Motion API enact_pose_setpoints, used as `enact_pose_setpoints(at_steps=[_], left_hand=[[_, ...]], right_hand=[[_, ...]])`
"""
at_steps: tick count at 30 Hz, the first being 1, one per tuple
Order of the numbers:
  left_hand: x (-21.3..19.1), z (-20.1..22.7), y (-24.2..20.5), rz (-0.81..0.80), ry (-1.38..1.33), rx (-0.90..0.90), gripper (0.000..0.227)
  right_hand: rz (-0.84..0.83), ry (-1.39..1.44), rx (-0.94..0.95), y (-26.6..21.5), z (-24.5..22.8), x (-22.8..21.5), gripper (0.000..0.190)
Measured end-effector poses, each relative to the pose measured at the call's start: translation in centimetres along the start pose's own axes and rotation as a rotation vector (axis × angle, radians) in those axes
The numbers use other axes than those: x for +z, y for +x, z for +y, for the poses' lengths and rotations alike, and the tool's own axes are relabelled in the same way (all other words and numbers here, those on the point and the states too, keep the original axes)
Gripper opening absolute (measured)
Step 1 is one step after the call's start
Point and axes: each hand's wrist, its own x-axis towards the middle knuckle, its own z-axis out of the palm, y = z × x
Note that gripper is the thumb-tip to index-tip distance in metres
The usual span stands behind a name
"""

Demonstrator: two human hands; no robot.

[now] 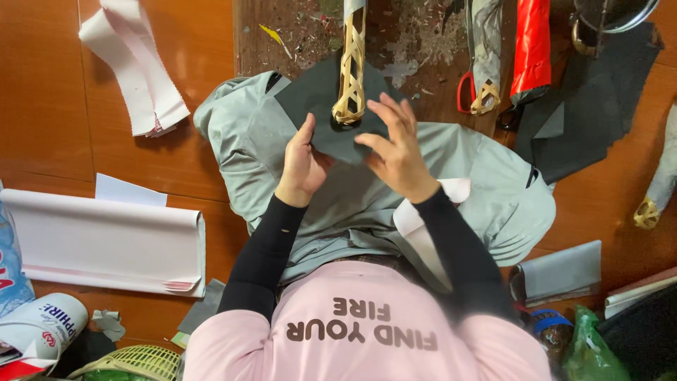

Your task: Wrapping and applying adhesive to giraffe-shaped craft figurines while sitting on the floor.

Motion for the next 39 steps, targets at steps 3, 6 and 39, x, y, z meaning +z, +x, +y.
enact_pose_setpoints(at_steps=[3, 6, 39], left_hand=[[3.0, -0.6, -1.0, -0.073, 0.045, 0.016, 0.071], [2.6, -1.9, -0.6, -0.071, 0.281, 0.346, 0.042], [4.5, 0.7, 8.7, 0.24, 0.757, 0.4, 0.074]], right_hand=[[0.079, 0.341, 0.296, 0.3, 1.5, 2.8, 0.017], [0.117, 0.557, 0.59, 0.7, 3.0, 5.0, 0.015], [-0.104, 0.744, 0.682, 3.2, 8.1, 7.1, 0.015]])
